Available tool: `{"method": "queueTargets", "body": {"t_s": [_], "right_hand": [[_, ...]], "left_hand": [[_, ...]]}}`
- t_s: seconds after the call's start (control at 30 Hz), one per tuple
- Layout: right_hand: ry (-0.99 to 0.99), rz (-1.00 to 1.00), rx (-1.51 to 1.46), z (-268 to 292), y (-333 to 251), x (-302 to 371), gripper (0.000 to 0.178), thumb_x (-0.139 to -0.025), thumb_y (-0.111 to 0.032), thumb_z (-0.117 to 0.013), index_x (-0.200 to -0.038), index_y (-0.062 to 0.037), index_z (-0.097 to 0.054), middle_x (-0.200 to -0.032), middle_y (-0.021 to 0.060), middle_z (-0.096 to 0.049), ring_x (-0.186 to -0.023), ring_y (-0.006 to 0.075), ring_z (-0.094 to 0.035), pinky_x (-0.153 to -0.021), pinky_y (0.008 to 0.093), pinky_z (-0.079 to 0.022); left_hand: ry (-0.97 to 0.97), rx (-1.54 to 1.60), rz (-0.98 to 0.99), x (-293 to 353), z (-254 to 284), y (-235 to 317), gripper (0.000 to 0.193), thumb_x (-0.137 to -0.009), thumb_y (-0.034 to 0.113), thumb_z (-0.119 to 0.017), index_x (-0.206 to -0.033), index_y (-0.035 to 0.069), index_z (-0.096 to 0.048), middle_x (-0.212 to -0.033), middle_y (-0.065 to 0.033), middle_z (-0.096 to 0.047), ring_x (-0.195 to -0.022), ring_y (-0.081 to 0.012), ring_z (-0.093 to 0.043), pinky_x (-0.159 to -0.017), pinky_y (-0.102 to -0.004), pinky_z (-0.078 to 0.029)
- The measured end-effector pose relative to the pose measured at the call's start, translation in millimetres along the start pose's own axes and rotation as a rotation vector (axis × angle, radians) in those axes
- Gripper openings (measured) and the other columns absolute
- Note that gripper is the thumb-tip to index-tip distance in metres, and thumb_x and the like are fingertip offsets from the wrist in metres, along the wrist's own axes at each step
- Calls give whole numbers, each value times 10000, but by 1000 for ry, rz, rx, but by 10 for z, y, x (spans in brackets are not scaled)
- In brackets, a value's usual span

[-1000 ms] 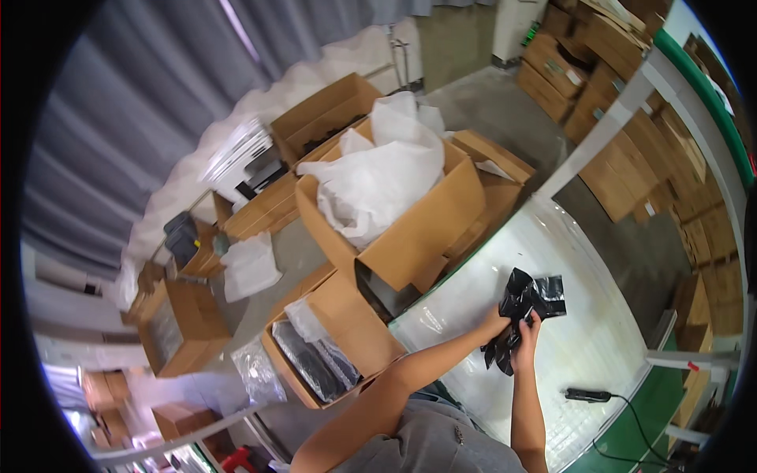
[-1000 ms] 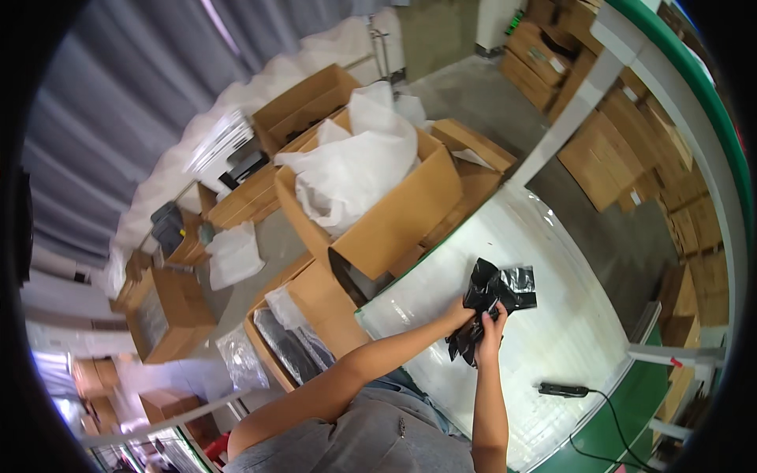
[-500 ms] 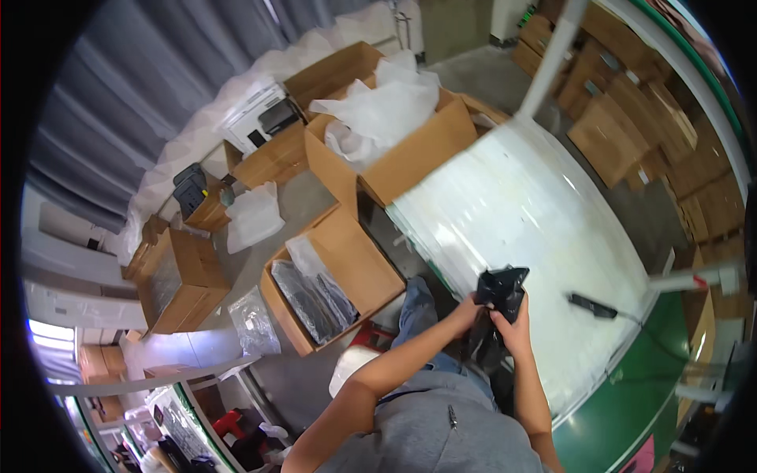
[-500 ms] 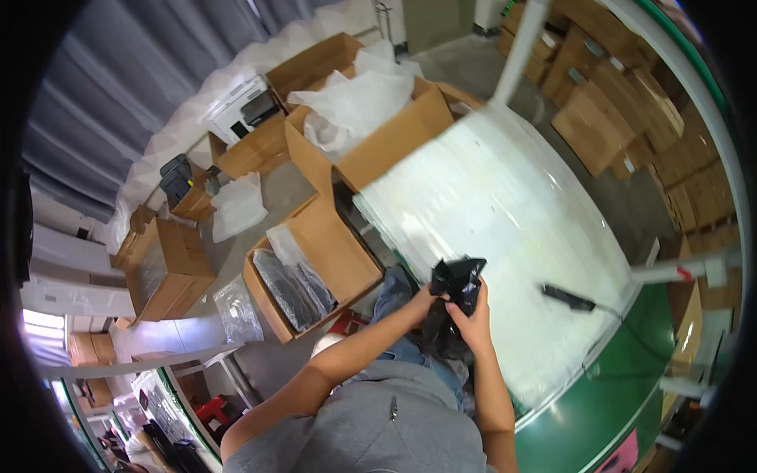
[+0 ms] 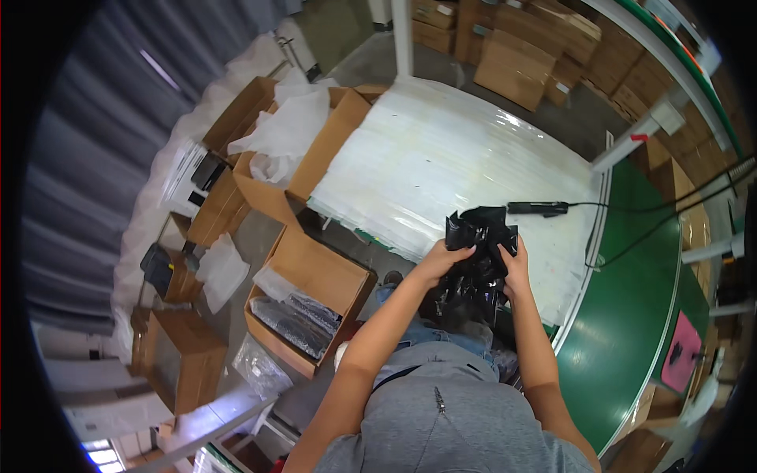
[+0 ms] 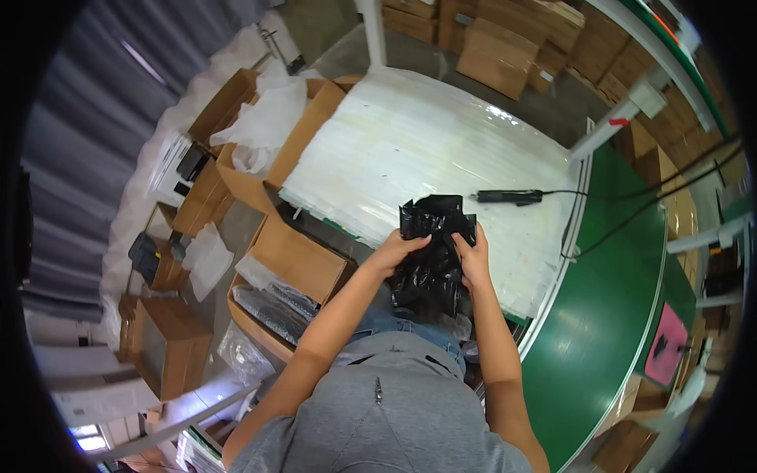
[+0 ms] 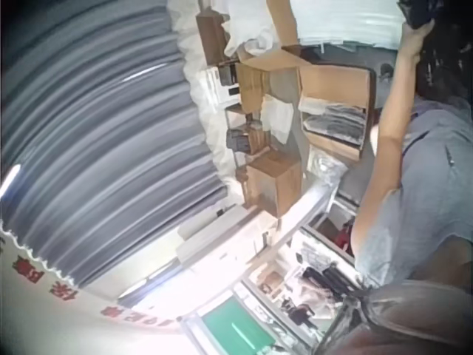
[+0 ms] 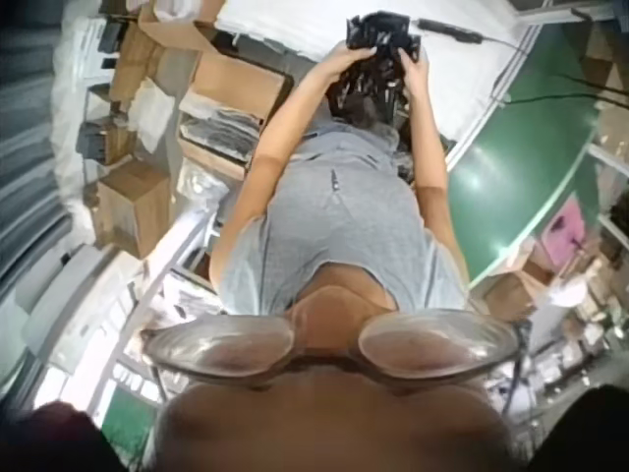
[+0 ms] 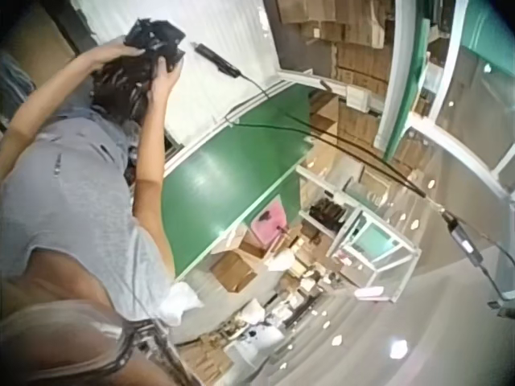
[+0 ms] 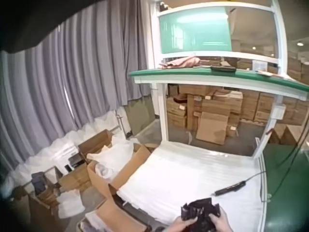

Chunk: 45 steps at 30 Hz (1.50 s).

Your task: Assembling PCB boards onto plastic housings using an electric screwdriver and packaging the finished parts.

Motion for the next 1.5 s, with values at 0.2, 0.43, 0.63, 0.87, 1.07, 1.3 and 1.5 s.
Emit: {"method": "queueTargets", "body": {"t_s": [0.2, 0.43, 0.63, 0.87, 1.07, 1.3, 1.5], "right_hand": [[-53, -115, -74, 208, 54, -280, 317, -749, -29, -537, -1052, -21, -446, -908, 64, -548, -783, 137, -544, -659, 240, -457], [-70, -284, -300, -59, 13, -657, 430, -744, -32, -542, -1140, -31, -374, -955, 78, -534, -780, 154, -553, -667, 254, -469], [-122, -218, -117, -418, 93, -878, 394, -742, -13, -495, -1121, -21, -387, -924, 84, -536, -757, 165, -563, -643, 280, -483], [189, -354, -442, -215, 534, -867, 230, -761, -16, -445, -991, -8, -451, -840, 83, -535, -672, 156, -550, -579, 257, -467], [598, 148, -365, -76, 1466, -110, 131, -804, -104, -437, -886, -15, -486, -845, 76, -523, -692, 149, -524, -610, 256, -449], [1108, 147, -619, -279, 1805, 1055, 281, -843, -236, -411, -961, -2, -514, -1030, 81, -493, -939, 173, -463, -840, 293, -339], [1206, -41, -61, 326, 2659, 1891, 326, -848, -224, -408, -1085, -14, -487, -1114, 108, -482, -1020, 228, -446, -896, 291, -290]], "left_hand": [[-30, -127, 115, -310, 136, 84, 216, -712, 75, -610, -907, 5, -550, -789, -47, -581, -710, -127, -553, -647, -256, -447], [28, -89, 38, -827, 265, 356, 217, -702, 28, -588, -911, 4, -537, -792, -54, -574, -701, -133, -553, -637, -248, -447], [70, -312, -405, -1076, 395, 505, 255, -678, 16, -565, -925, -27, -513, -782, -55, -576, -714, -143, -538, -654, -248, -434], [-311, -955, -738, -997, 215, 241, 440, -655, -2, -573, -1054, -22, -387, -1050, -121, -429, -952, -173, -440, -728, -262, -403], [-564, -625, -259, -504, -56, -260, 470, -672, 19, -592, -1076, -11, -353, -1084, -121, -365, -977, -176, -407, -693, -262, -402], [-487, -797, 114, -305, 63, -1316, 386, -696, 5, -573, -1039, -16, -396, -905, -89, -491, -826, -166, -495, -683, -265, -405], [-533, -1052, 64, -350, 720, -2622, 267, -705, 9, -569, -960, -12, -492, -888, -89, -553, -794, -164, -521, -710, -267, -403]]}}
Point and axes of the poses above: each hand's wrist, its own x-axis away from the middle knuckle, its own z-axis out of the back of the hand, y = z × x, the point moved 2 cm from there along -x, towards the middle knuckle
